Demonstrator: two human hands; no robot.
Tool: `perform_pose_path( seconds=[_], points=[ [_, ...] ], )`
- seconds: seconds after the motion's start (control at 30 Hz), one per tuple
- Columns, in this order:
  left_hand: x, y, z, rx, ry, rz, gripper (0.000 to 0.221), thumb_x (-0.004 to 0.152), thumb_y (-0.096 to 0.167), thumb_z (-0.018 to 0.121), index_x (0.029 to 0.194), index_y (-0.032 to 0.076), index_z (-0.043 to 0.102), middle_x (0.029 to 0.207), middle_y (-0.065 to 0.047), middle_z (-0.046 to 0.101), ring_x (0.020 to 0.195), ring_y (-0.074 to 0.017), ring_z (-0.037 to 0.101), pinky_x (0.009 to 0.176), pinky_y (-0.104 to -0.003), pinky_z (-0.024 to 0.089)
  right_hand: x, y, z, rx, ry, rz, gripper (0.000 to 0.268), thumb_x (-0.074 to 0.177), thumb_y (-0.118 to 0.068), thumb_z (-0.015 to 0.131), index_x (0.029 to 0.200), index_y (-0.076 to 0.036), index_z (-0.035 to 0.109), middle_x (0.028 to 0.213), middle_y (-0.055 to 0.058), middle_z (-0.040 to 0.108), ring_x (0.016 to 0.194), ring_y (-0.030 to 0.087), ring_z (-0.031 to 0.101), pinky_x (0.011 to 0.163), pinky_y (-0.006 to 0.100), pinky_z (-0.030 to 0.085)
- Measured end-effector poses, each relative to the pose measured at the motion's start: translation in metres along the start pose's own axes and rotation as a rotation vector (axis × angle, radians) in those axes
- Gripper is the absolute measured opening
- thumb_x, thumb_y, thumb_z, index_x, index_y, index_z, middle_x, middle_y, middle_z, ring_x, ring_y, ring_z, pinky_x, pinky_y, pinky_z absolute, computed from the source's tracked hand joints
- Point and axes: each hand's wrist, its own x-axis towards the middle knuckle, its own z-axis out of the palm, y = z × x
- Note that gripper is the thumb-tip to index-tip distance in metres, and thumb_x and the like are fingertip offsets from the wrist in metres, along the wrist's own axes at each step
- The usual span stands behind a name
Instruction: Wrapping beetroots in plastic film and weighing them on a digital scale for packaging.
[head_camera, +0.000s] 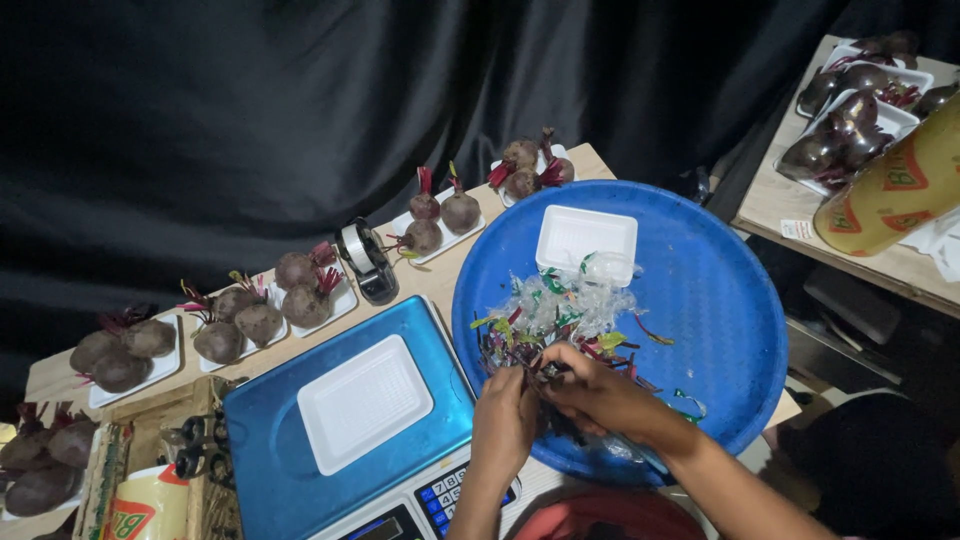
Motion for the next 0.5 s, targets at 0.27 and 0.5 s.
perform_pose_path(
  seconds=[0.27, 0.5],
  points=[
    [0.0, 0.01, 0.0, -0.101, -0.092, -0.038, 0.011, 0.097, 0.004, 0.053, 0.103, 0.005, 0.062, 0.097, -0.013, 0.062, 0.088, -0.0323, 0.058, 0.07, -0.042, 0.042, 0.006, 0.009, -0.007, -0.027, 0.036, 0.022, 0.028, 0.1, -0.03, 0.062, 0.118, -0.011, 0.054, 0.059, 0.003, 0.043, 0.041, 0.013, 0.037, 0.04, 0.028, 0.027],
    [0.002, 0.014, -0.003, -0.134, -0.094, -0.036, 0.01, 0.1, 0.009, 0.052, 0.097, 0.004, 0.061, 0.096, -0.012, 0.062, 0.088, -0.0302, 0.059, 0.074, -0.042, 0.043, 0.006, 0.017, -0.012, -0.024, 0.061, -0.053, 0.022, 0.104, -0.032, 0.059, 0.111, -0.013, 0.051, 0.054, -0.003, 0.036, 0.041, 0.01, 0.032, 0.041, 0.027, 0.024]
  ],
)
